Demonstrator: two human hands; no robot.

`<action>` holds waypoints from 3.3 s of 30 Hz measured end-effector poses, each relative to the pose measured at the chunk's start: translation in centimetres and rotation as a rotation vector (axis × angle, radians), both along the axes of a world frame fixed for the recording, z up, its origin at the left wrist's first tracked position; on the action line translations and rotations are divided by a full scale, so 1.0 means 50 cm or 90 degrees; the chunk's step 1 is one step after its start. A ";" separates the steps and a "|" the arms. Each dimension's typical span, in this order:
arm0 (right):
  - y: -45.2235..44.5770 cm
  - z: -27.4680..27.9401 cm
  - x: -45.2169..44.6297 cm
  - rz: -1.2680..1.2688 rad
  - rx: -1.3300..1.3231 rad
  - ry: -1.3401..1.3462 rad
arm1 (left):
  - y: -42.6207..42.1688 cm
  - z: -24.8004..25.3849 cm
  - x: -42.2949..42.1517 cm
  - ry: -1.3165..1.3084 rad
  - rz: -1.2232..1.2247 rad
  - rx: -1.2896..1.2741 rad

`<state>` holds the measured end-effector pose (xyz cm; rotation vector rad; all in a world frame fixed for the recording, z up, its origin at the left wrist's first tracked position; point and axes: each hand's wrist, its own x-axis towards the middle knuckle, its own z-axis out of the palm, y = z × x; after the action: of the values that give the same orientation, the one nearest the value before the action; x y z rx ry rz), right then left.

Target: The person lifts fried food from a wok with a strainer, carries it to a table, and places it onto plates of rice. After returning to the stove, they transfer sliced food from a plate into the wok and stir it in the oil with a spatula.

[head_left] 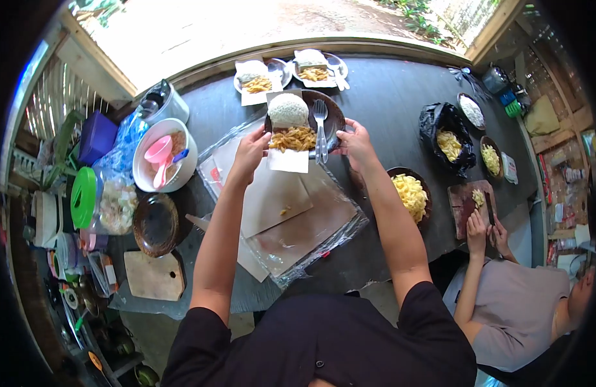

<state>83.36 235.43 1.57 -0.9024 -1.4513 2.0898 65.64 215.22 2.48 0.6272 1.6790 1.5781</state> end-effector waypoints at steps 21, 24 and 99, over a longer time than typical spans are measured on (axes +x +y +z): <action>0.473 -0.055 0.022 -0.354 0.049 -0.128 | 0.554 -0.011 0.048 -0.142 -0.153 0.011; 0.524 -0.076 0.020 -0.370 0.061 -0.160 | 0.594 -0.023 0.056 -0.213 -0.143 0.016; -1.362 -0.666 0.406 0.966 0.435 -0.587 | -1.810 -0.562 1.494 -0.566 1.263 -0.190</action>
<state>103.66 167.34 -31.73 -0.3875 -3.8673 1.4011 140.35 124.73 -25.63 -2.2269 1.4266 1.9131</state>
